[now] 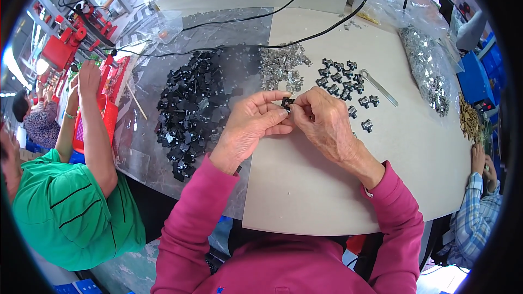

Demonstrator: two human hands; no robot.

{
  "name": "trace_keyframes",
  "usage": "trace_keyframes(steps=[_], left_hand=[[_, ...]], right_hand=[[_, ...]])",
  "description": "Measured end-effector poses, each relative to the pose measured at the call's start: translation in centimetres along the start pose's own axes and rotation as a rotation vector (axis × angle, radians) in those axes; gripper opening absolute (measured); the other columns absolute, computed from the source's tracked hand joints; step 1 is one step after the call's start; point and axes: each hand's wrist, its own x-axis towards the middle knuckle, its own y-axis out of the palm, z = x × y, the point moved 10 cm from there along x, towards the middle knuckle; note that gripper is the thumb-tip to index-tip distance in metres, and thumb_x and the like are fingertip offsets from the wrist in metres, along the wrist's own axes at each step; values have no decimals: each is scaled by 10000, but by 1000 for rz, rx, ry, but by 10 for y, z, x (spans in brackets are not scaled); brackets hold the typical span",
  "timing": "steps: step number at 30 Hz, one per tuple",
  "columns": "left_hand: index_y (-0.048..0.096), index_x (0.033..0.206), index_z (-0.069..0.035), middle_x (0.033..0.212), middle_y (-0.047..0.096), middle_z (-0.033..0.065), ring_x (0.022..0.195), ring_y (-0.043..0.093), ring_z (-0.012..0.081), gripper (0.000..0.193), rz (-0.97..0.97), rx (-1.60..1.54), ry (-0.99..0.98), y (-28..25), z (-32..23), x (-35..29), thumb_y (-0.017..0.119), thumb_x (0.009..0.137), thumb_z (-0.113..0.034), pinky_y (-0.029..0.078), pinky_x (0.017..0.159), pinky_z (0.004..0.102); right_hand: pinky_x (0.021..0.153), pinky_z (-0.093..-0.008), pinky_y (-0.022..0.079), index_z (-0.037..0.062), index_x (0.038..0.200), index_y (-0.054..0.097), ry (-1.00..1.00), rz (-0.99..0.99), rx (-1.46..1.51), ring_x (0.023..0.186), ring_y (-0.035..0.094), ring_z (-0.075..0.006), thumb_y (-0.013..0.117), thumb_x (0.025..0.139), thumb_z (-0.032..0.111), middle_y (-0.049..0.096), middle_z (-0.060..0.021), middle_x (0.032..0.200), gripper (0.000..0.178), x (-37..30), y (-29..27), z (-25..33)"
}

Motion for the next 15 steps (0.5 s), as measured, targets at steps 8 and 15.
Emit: trace_keyframes(steps=[8,15], left_hand=[[508,1177,20,904,628,78,745,642,143,337,-35,24,-37,-4,7,-1,591,855,-35,553,711,264],[523,1155,21,904,637,101,770,657,171,309,-50,73,-37,-3,4,-2,590,857,-32,564,713,286]], right_hand=[[466,-366,456,-1,700,512,-8,40,-3,558,579,-279,625,723,14,539,-124,661,117,-2,4,-3],[463,-375,447,3,700,503,-24,55,-9,551,567,-288,617,735,16,527,-126,671,120,-3,7,-2]])
